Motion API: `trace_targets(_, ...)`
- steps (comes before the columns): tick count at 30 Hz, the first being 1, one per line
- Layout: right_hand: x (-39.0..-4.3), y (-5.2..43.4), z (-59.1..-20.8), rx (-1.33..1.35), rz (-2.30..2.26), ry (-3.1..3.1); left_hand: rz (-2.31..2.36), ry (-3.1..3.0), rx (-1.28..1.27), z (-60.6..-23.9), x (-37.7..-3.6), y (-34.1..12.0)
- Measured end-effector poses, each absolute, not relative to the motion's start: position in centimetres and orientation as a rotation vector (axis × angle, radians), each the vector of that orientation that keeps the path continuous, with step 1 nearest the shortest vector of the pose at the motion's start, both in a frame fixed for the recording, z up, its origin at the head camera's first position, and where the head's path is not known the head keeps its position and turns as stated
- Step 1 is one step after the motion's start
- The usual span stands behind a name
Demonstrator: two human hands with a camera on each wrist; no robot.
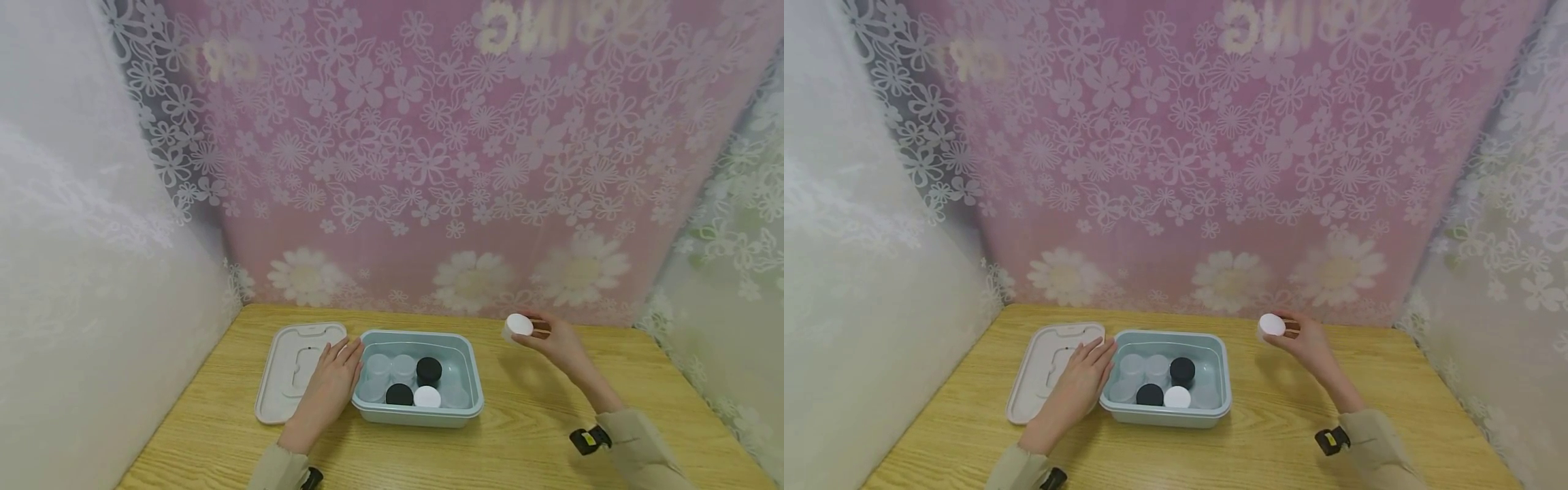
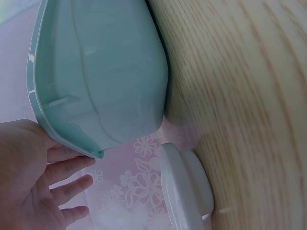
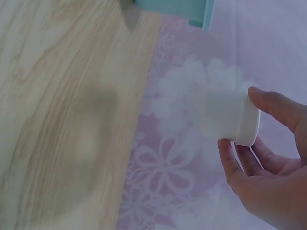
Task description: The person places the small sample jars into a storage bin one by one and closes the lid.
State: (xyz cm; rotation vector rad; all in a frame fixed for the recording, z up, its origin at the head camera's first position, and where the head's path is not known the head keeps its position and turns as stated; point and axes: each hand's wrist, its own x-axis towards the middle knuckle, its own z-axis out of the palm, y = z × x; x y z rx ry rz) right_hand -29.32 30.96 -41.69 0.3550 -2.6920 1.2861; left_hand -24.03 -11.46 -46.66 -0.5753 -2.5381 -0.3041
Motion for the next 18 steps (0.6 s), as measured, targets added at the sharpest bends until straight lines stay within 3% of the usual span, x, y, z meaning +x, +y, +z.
trace_targets(18, -28.5, 25.4, -39.9, 0.603, 1.307, -2.623, -0.307, -2.553, -0.561, -46.8, -24.1, -11.5)
